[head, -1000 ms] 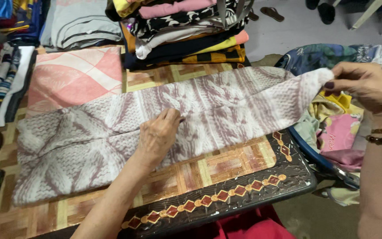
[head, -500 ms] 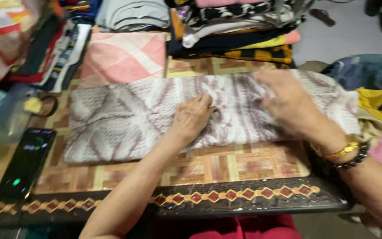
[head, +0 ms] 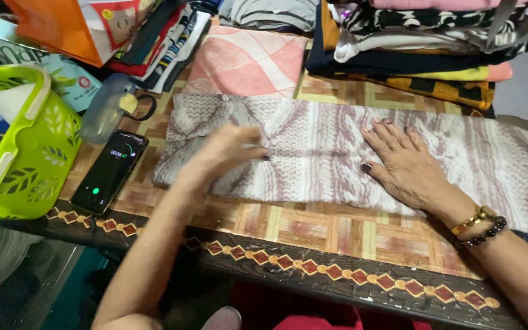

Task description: The person folds a patterned garment by smoothing it flat on a table, folding the sides toward the center, and سپس folding it into a smaller rectangle.

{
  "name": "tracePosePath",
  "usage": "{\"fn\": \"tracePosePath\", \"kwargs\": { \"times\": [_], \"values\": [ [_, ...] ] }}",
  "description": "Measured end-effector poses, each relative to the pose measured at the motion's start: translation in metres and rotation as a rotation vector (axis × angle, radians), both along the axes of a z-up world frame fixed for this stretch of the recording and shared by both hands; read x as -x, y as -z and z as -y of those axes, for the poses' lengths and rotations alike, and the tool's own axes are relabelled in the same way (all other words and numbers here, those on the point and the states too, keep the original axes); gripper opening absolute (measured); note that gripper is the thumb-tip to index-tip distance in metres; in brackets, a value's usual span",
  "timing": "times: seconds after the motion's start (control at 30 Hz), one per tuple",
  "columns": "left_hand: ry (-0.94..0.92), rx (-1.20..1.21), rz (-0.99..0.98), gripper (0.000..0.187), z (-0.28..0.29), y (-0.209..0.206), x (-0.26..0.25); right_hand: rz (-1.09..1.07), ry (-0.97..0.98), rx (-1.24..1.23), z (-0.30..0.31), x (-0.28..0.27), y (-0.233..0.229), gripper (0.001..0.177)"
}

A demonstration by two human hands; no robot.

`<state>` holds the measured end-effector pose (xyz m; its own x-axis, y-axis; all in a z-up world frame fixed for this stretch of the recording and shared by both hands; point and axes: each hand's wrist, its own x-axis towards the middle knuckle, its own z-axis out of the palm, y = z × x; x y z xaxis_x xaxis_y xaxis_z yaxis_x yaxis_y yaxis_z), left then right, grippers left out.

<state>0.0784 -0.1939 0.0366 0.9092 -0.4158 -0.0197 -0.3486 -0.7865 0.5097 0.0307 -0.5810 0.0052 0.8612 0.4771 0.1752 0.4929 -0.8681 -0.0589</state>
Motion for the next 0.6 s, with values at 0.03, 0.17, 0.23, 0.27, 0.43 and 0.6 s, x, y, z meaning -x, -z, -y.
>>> {"fn": "tracePosePath", "kwargs": {
  "times": [0.03,0.17,0.23,0.27,0.43,0.6],
  "values": [
    [-0.047,-0.043,0.001,0.028,-0.022,-0.004,0.002,0.005,0.000,-0.003,0.000,0.000,0.000,0.070],
    [-0.264,-0.061,0.187,0.024,-0.112,-0.016,0.020,0.001,-0.002,-0.028,0.000,0.001,-0.001,0.071],
    [-0.393,-0.107,0.260,0.022,-0.146,-0.017,0.023,-0.001,0.001,-0.017,-0.001,0.001,-0.001,0.070],
    [-0.514,-0.061,0.177,0.026,-0.162,-0.016,0.026,-0.004,0.007,-0.004,-0.001,0.001,-0.001,0.070],
    [-0.471,-0.441,0.875,0.012,-0.177,0.014,0.010,0.009,-0.002,-0.021,-0.001,0.002,-0.001,0.070],
    [0.029,0.144,1.338,0.018,-0.054,0.017,-0.011,0.024,-0.004,-0.022,-0.002,0.003,-0.002,0.069]
  ]
}}
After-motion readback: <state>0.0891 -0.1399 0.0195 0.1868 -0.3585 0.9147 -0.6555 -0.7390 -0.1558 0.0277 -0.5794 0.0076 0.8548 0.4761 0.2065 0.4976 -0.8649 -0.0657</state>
